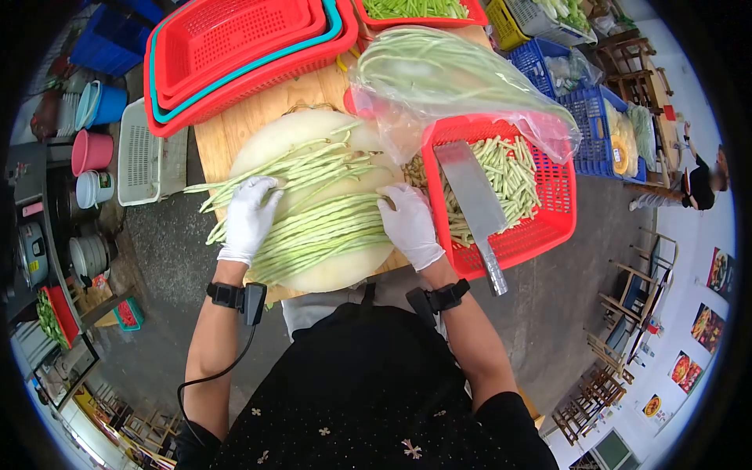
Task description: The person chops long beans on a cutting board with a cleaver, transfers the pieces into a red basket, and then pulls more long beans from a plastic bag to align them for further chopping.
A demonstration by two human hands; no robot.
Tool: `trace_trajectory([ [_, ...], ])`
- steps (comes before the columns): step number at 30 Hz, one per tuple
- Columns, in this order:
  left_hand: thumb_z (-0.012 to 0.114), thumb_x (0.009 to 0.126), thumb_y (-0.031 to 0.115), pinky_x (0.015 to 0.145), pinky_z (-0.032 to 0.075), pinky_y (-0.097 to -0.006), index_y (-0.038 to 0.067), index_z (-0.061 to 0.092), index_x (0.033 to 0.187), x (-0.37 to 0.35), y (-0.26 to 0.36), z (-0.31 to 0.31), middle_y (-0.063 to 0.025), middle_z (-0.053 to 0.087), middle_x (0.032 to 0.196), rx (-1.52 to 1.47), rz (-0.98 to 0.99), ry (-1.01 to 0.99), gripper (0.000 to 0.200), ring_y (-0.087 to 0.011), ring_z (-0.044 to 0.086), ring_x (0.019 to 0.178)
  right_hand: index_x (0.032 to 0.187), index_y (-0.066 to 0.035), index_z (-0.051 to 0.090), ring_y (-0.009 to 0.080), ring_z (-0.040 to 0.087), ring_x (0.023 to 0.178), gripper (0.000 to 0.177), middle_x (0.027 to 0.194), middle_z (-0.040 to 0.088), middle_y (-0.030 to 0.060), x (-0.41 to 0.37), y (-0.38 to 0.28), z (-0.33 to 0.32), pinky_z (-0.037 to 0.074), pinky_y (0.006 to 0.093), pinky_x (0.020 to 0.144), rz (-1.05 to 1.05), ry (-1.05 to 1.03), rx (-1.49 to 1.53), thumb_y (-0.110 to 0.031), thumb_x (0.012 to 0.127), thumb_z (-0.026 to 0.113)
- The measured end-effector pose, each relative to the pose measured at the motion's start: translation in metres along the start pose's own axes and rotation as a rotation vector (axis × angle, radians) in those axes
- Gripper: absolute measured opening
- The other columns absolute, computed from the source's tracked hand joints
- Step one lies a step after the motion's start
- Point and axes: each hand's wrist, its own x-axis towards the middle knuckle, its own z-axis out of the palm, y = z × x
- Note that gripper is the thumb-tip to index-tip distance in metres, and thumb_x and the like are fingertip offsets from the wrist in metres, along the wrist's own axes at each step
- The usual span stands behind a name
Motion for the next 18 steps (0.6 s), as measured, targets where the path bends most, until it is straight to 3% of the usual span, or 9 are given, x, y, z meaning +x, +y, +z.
trace_trajectory([
  [5, 0.082, 0.090, 0.009, 0.101, 0.053, -0.0433, 0.010, 0.077, 0.111, -0.001, 0.000, 0.006, -0.0106, 0.074, 0.113, 0.066, 0.091, 0.012, 0.022, -0.0331, 0.069, 0.112, 0.115, -0.005, 0.078, 0.0380, 0.070, 0.107, 0.022, 0.113, 0.075, 0.0187, 0.000, 0.001, 0.000, 0.056, 0.0458, 0.096, -0.004, -0.012, 0.030, -0.013, 0.094, 0.077],
  [7, 0.085, 0.088, 0.012, 0.110, 0.048, -0.0469, 0.011, 0.076, 0.120, -0.006, -0.002, 0.005, -0.0125, 0.070, 0.130, 0.089, 0.011, 0.038, 0.033, -0.0349, 0.064, 0.126, 0.113, -0.005, 0.077, 0.0393, 0.070, 0.107, 0.021, 0.111, 0.075, 0.0192, 0.002, -0.002, -0.001, 0.056, 0.0468, 0.096, -0.026, 0.031, 0.039, -0.014, 0.094, 0.077],
  [8, 0.085, 0.088, 0.012, 0.110, 0.048, -0.0469, 0.011, 0.076, 0.120, -0.007, -0.004, 0.004, -0.0125, 0.070, 0.130, 0.091, 0.012, 0.039, 0.033, -0.0349, 0.064, 0.126, 0.113, -0.005, 0.077, 0.0393, 0.070, 0.107, 0.021, 0.111, 0.075, 0.0192, 0.004, -0.004, -0.002, 0.056, 0.0468, 0.096, -0.028, 0.032, 0.041, -0.014, 0.094, 0.077],
  [10, 0.088, 0.088, 0.026, 0.123, 0.037, -0.0515, 0.011, 0.066, 0.144, -0.010, -0.003, -0.001, -0.0186, 0.060, 0.151, 0.196, 0.045, 0.041, 0.062, -0.0383, 0.052, 0.143, 0.111, -0.004, 0.076, 0.0402, 0.070, 0.104, 0.019, 0.111, 0.074, 0.0188, 0.007, -0.011, -0.006, 0.056, 0.0478, 0.093, -0.051, 0.055, -0.024, -0.012, 0.094, 0.077],
  [11, 0.088, 0.088, 0.026, 0.123, 0.037, -0.0515, 0.011, 0.066, 0.144, -0.011, -0.003, -0.001, -0.0186, 0.060, 0.151, 0.197, 0.044, 0.039, 0.062, -0.0383, 0.052, 0.143, 0.111, -0.004, 0.076, 0.0402, 0.070, 0.104, 0.019, 0.111, 0.074, 0.0188, 0.010, -0.015, -0.007, 0.056, 0.0478, 0.093, -0.049, 0.054, -0.022, -0.012, 0.094, 0.077],
  [13, 0.091, 0.083, 0.043, 0.132, 0.024, -0.0554, 0.009, 0.047, 0.163, -0.009, -0.004, 0.000, -0.0223, 0.045, 0.166, 0.367, 0.014, -0.039, 0.097, -0.0413, 0.039, 0.155, 0.111, -0.006, 0.075, 0.0396, 0.068, 0.102, 0.019, 0.110, 0.073, 0.0173, 0.021, -0.024, -0.009, 0.054, 0.0488, 0.090, -0.145, 0.057, -0.064, -0.013, 0.093, 0.077],
  [14, 0.091, 0.083, 0.043, 0.132, 0.024, -0.0554, 0.009, 0.047, 0.163, -0.006, -0.006, 0.000, -0.0223, 0.045, 0.166, 0.368, 0.014, -0.037, 0.097, -0.0413, 0.039, 0.155, 0.111, -0.006, 0.075, 0.0396, 0.068, 0.102, 0.019, 0.110, 0.073, 0.0173, 0.027, -0.029, -0.009, 0.054, 0.0488, 0.090, -0.148, 0.057, -0.063, -0.013, 0.093, 0.077],
  [16, 0.092, 0.077, 0.054, 0.134, 0.018, -0.0565, 0.005, 0.037, 0.168, 0.000, -0.011, 0.001, -0.0249, 0.042, 0.169, 0.389, -0.037, -0.204, 0.117, -0.0425, 0.035, 0.158, 0.117, -0.008, 0.073, 0.0371, 0.067, 0.102, 0.027, 0.114, 0.071, 0.0142, 0.039, -0.044, -0.010, 0.052, 0.0484, 0.089, -0.244, -0.020, -0.201, -0.017, 0.092, 0.077],
  [18, 0.092, 0.077, 0.056, 0.134, 0.018, -0.0574, 0.005, 0.039, 0.167, 0.004, -0.013, 0.001, -0.0252, 0.043, 0.168, 0.381, -0.039, -0.211, 0.117, -0.0438, 0.036, 0.157, 0.121, -0.008, 0.071, 0.0358, 0.067, 0.102, 0.032, 0.114, 0.069, 0.0130, 0.053, -0.059, -0.007, 0.052, 0.0478, 0.089, -0.344, -0.010, -0.262, -0.020, 0.092, 0.078],
])
